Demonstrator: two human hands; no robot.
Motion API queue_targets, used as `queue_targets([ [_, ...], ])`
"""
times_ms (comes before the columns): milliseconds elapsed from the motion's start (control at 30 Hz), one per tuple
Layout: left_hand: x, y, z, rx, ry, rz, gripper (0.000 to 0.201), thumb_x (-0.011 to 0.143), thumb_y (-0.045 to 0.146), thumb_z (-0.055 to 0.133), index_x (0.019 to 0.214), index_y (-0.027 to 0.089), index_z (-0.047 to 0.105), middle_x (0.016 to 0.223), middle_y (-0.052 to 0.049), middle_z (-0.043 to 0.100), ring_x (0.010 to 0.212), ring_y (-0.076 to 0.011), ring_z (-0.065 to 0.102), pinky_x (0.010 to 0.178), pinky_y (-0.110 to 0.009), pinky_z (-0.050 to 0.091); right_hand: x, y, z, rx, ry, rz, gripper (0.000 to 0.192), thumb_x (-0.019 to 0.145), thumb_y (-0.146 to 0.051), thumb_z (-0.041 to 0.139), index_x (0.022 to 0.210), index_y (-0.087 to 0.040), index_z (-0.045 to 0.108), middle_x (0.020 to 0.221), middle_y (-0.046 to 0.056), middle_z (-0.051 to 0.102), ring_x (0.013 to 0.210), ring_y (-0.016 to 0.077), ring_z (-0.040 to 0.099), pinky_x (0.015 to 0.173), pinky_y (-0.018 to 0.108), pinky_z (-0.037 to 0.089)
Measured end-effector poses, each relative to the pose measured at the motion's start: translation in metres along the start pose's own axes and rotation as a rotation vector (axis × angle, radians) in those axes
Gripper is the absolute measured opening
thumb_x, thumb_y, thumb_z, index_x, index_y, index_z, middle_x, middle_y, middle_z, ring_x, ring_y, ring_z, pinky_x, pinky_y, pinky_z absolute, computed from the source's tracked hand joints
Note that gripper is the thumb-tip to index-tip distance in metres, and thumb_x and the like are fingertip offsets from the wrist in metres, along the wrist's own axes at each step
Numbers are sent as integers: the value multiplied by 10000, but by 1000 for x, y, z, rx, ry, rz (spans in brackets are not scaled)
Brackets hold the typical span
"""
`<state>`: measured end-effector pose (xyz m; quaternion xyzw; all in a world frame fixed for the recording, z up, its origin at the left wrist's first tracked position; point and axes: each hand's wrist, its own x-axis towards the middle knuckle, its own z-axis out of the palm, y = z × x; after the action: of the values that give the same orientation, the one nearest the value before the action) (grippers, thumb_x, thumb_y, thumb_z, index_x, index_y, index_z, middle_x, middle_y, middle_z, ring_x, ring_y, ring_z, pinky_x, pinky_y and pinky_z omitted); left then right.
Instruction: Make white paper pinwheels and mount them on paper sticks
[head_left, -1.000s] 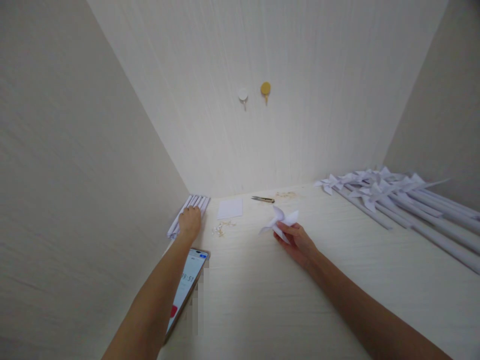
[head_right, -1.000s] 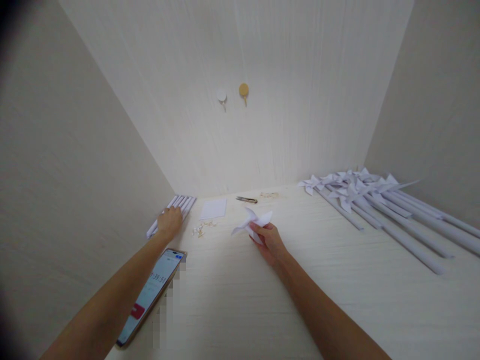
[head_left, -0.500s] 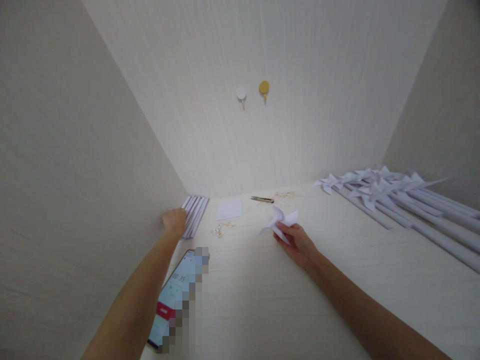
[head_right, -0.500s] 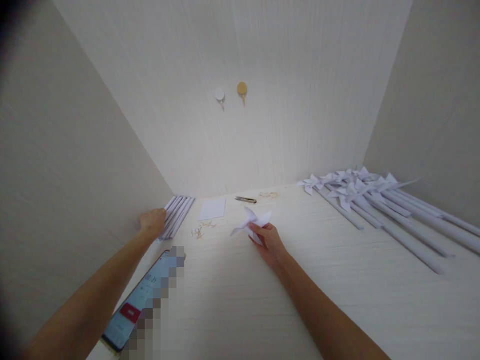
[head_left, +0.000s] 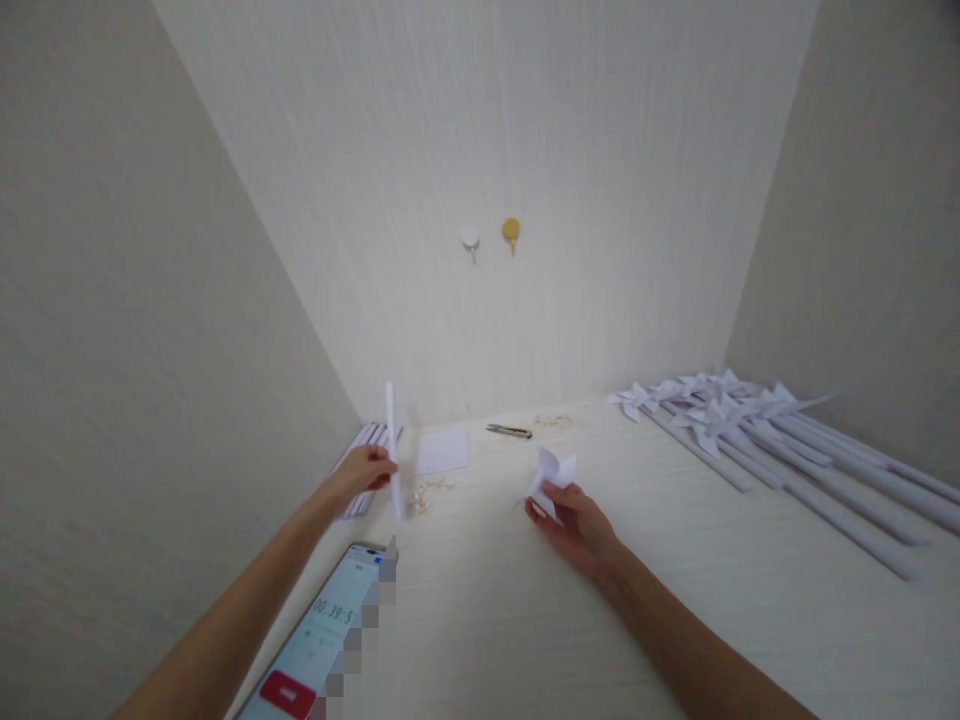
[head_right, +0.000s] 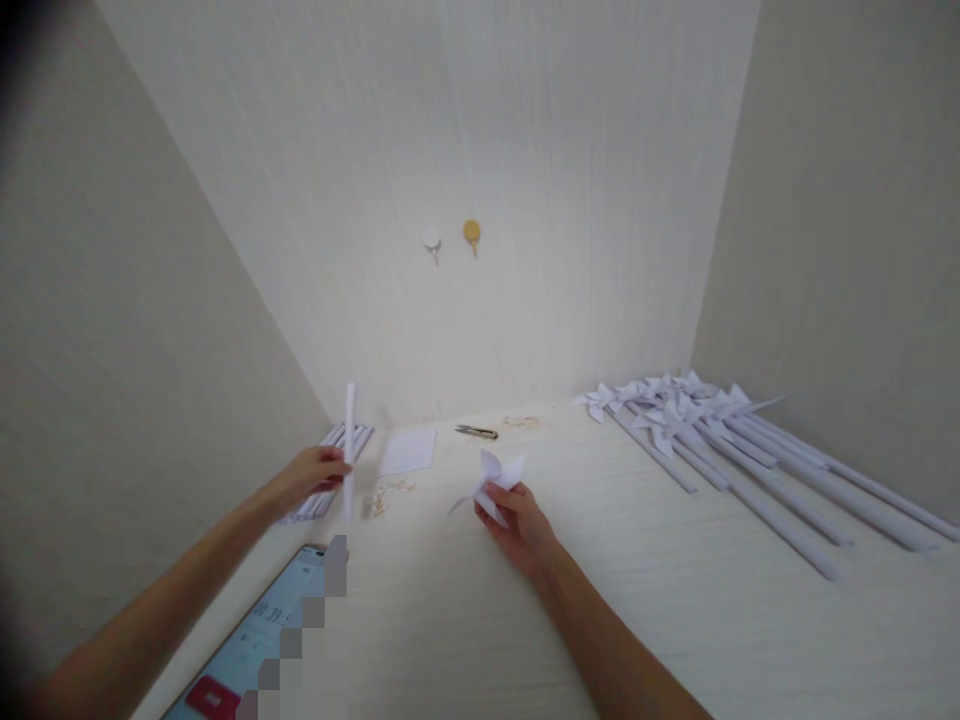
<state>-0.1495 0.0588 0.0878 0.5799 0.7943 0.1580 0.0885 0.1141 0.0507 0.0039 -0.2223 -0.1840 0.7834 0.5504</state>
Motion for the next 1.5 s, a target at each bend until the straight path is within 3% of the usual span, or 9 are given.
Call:
queue_targets([
  [67,-30,20,21,-556,-280,52,87,611,210,523,664,142,519,675,-33,608,591,-100,557,532,-191,419,-2,-1,-1,66,-41,10,180,469,-113,699,570,-194,574,594,-50,617,606,101,559,733,306,465],
  [133,-63,39,46,-857,-545,73,148,546,167,563,687,147,521,657,-14,605,522,-74,521,460,-165,370,-4,-2,-1,121,-90,5,185,472,-123,704,595,-194,586,589,-55,614,616,110,562,811,376,435],
  [233,-100,61,81,-961,-825,95,180,490,116,578,654,146,511,561,16,572,427,-56,453,400,-164,305,-6,-4,-2,172,-144,-26,162,490,-145,705,593,-194,590,588,-58,614,622,114,565,848,421,409],
  [333,-115,73,100,-990,-943,130,226,439,101,607,633,146,501,525,43,525,433,-60,434,406,-176,289,-6,-6,-4,206,-173,-67,141,511,-160,702,602,-193,599,601,-55,621,626,109,570,861,407,404],
  [633,-116,68,91,-891,-990,238,315,456,24,556,744,143,519,493,83,448,461,-56,391,464,-190,283,-2,-4,-7,165,-176,-108,147,497,-157,721,611,-162,629,584,-28,628,607,101,577,772,286,467],
  [833,-121,73,105,-1140,-658,197,178,620,243,565,745,145,484,615,13,545,481,-63,376,430,-192,231,-11,10,2,-76,-276,1,144,500,-170,722,616,-139,643,605,7,648,605,117,588,579,208,480],
  [1033,-119,73,113,-1381,-547,100,286,675,418,517,750,144,484,455,74,390,367,-33,247,375,-197,130,-15,13,8,-141,-371,31,158,490,-188,733,612,-139,645,593,-1,630,556,101,565,547,200,452],
  [1267,-118,72,116,-1526,-636,103,374,692,494,455,544,156,393,395,80,306,320,-17,188,334,-194,114,-13,13,6,-133,-375,-5,155,496,-194,733,615,-144,646,567,-14,611,551,87,544,534,185,430],
  [1500,-117,72,118,-1698,-722,32,364,632,494,537,674,146,442,448,77,338,344,-23,289,305,-146,223,-14,12,7,-167,-381,17,173,489,-209,737,617,-140,642,565,-7,619,540,87,541,523,181,417],
])
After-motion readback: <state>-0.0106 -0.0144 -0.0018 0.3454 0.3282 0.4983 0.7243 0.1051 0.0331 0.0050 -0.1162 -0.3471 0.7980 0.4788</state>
